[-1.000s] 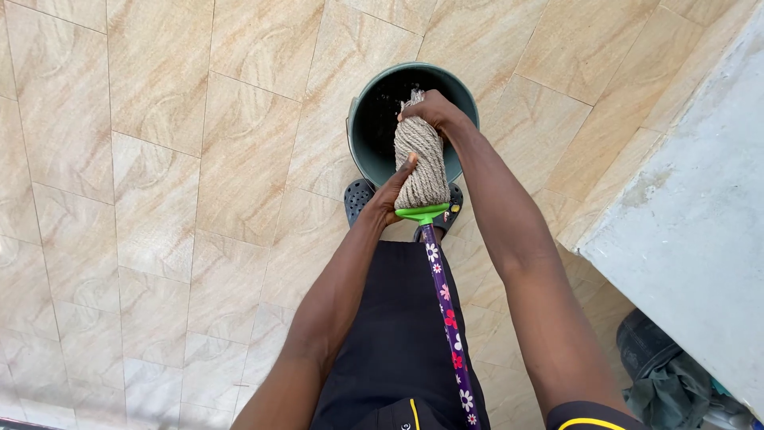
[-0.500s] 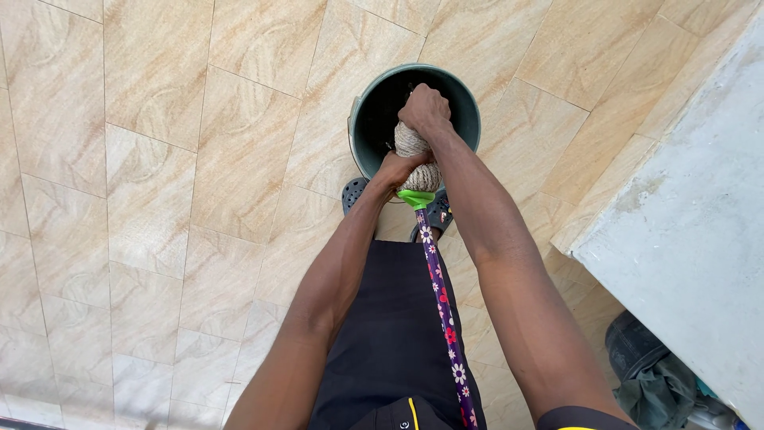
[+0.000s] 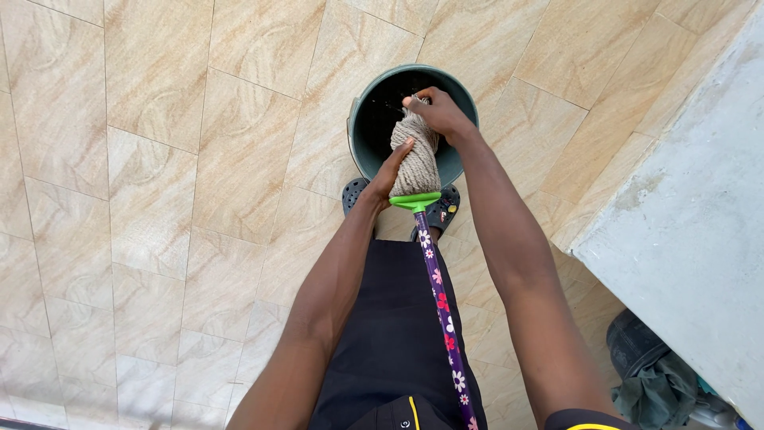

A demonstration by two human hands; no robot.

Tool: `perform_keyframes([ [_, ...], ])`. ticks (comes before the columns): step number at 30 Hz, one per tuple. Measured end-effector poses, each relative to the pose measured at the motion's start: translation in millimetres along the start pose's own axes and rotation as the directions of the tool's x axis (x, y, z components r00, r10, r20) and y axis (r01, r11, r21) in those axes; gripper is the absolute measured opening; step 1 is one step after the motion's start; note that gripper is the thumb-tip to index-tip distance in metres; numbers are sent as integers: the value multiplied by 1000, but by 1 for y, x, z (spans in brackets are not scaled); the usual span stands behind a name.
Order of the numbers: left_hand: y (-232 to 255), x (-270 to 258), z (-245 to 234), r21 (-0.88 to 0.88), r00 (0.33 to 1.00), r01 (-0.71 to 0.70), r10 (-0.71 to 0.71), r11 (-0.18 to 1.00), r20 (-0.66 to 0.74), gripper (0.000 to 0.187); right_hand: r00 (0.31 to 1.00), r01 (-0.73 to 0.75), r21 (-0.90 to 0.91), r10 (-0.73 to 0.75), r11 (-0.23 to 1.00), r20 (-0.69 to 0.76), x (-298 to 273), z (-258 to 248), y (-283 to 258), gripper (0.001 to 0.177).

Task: The person is seen mopping a tiled balcony using a mop and a bucket of water.

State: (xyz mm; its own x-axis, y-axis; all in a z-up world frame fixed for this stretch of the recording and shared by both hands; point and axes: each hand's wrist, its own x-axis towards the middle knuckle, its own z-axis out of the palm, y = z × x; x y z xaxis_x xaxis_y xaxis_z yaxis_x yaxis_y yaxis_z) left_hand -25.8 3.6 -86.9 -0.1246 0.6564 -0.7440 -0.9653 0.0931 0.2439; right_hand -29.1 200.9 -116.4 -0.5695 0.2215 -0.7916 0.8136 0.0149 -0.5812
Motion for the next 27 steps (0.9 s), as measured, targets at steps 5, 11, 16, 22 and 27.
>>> perform_keyframes([
  [5,-7,-21,2,-332,991,-19,61,943,116,76,995,-98,661,79,744,58,-47,-11,37,85],
  [11,-21,-35,8,-489,957,-46,179,871,229,68,953,-159,959,-219,233,211,-47,41,61,95],
  [16,-23,-35,-3,-423,927,-32,185,906,327,66,879,-192,973,-420,125,227,-53,29,11,89],
  [22,-24,-19,-14,-439,991,56,4,897,135,81,916,-130,931,-318,341,245,-34,14,14,57],
  [27,-7,-16,2,-216,985,173,-169,961,38,75,979,-26,527,-87,850,187,-22,10,-7,39],
])
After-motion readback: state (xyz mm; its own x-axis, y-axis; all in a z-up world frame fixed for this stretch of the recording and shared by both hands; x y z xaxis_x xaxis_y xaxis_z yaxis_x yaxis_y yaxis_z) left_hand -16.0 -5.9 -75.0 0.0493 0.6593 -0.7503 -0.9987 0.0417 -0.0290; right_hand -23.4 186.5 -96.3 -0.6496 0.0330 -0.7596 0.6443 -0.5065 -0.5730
